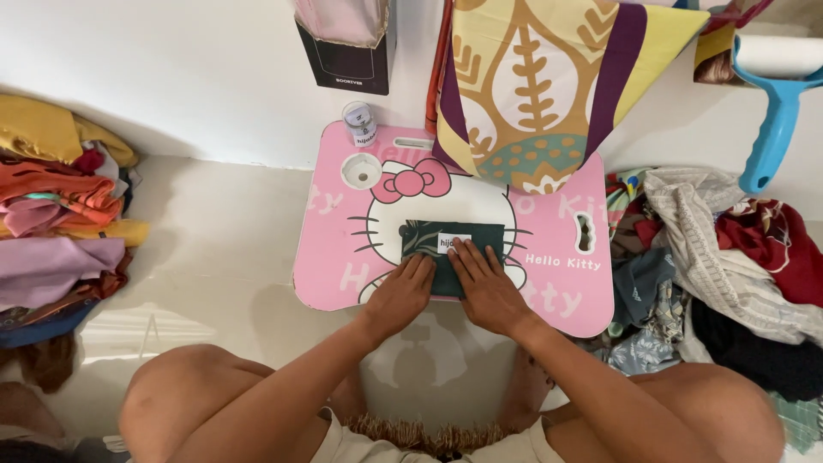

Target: Using a lint roller to remove debris from small pieces of cloth and organizing them on a small table.

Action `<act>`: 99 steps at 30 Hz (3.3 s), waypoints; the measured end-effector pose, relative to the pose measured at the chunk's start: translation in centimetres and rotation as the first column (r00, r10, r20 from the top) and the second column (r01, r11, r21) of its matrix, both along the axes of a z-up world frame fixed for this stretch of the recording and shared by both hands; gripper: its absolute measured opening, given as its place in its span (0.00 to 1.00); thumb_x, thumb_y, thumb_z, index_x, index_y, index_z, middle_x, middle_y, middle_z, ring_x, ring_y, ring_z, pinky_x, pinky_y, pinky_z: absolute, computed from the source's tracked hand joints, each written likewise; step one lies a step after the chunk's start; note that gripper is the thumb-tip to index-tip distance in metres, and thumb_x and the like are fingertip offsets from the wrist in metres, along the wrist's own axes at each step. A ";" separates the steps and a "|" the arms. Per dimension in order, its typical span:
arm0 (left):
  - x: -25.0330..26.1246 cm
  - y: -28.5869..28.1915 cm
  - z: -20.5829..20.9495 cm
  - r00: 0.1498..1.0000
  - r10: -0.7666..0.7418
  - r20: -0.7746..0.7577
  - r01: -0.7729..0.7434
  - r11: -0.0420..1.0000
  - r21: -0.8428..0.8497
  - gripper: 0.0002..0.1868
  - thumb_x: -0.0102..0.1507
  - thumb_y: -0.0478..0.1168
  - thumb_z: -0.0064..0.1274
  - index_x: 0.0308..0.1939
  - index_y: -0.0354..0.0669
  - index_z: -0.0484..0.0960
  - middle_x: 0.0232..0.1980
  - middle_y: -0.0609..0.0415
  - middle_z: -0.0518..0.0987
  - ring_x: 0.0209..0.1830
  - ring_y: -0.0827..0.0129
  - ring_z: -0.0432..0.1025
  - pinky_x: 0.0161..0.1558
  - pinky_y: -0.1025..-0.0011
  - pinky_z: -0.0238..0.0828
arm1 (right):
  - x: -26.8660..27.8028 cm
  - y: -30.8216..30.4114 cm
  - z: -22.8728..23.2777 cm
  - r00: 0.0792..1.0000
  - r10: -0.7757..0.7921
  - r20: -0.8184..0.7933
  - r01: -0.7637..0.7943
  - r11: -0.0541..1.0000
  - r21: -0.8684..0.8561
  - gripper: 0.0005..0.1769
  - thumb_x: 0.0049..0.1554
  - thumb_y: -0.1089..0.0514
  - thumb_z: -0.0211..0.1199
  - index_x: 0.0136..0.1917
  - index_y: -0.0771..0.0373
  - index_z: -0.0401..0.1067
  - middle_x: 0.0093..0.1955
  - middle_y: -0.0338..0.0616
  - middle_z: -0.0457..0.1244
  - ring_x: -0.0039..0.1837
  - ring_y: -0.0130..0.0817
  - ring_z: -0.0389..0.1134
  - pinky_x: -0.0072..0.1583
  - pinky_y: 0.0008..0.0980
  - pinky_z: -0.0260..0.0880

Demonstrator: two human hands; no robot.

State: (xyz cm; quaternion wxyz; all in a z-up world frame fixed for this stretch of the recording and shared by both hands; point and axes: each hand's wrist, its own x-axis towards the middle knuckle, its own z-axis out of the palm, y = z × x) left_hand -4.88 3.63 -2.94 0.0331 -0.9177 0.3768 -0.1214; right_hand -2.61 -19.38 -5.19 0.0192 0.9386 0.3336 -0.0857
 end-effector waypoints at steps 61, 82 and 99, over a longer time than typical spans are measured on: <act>5.0 1.9 -0.5 0.644 0.142 -0.752 -0.713 0.467 -0.523 0.22 0.65 0.50 0.61 0.53 0.34 0.81 0.55 0.44 0.78 0.43 0.53 0.81 0.43 0.60 0.83 | 3.8 -4.2 0.4 0.713 -0.515 -0.475 0.701 0.508 0.501 0.12 0.57 0.53 0.67 0.53 0.59 0.73 0.44 0.56 0.69 0.47 0.53 0.73 0.49 0.48 0.71; 5.7 1.7 -2.4 0.632 0.200 -0.749 -0.706 0.547 -0.450 0.24 0.59 0.46 0.61 0.58 0.44 0.80 0.54 0.53 0.80 0.44 0.62 0.77 0.50 0.68 0.74 | 1.9 -2.7 2.9 0.988 -0.100 -0.116 0.136 0.921 0.366 0.45 0.48 0.70 0.57 0.74 0.35 0.67 0.63 0.43 0.63 0.64 0.46 0.64 0.68 0.44 0.60; -9.0 -5.8 -5.3 0.425 0.001 -0.905 -0.905 -0.028 -0.425 0.26 0.63 0.46 0.58 0.59 0.38 0.69 0.52 0.53 0.68 0.49 0.71 0.65 0.50 0.73 0.68 | -2.9 -0.1 3.4 0.982 -0.102 -0.160 0.154 0.921 0.357 0.35 0.54 0.57 0.57 0.76 0.52 0.64 0.50 0.43 0.59 0.48 0.41 0.62 0.46 0.36 0.66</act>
